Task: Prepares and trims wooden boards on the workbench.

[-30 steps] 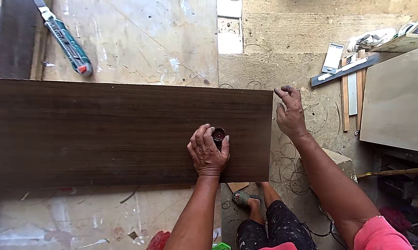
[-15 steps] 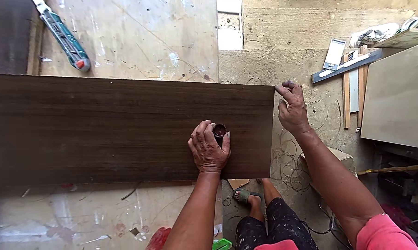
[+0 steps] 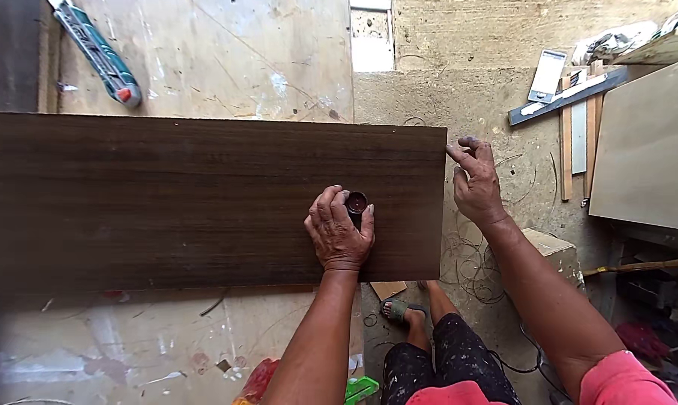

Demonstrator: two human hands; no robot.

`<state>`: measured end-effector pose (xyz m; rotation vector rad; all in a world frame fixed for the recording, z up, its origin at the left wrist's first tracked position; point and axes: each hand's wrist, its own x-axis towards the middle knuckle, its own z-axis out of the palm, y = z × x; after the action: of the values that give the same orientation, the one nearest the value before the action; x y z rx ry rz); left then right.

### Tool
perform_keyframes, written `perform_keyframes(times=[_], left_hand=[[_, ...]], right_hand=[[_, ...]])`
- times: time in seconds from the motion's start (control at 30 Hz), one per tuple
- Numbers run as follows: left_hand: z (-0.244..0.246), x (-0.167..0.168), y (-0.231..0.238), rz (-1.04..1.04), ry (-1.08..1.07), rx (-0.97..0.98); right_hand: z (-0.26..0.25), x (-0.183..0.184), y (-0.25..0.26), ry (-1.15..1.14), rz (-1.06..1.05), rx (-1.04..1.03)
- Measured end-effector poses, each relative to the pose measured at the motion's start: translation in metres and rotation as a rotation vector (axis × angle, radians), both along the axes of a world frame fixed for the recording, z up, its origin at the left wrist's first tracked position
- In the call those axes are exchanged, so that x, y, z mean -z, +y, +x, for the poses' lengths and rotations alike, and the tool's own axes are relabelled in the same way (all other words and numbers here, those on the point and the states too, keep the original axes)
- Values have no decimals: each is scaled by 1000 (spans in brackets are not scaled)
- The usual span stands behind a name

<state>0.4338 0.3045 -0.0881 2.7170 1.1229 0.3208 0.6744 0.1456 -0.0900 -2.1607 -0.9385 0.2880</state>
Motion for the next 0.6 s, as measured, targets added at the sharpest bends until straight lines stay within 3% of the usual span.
perform_keyframes(times=[0.6], left_hand=[[0,-2,0,-8,17,0]], right_hand=[[-2,-2,-1,-11,9,48]])
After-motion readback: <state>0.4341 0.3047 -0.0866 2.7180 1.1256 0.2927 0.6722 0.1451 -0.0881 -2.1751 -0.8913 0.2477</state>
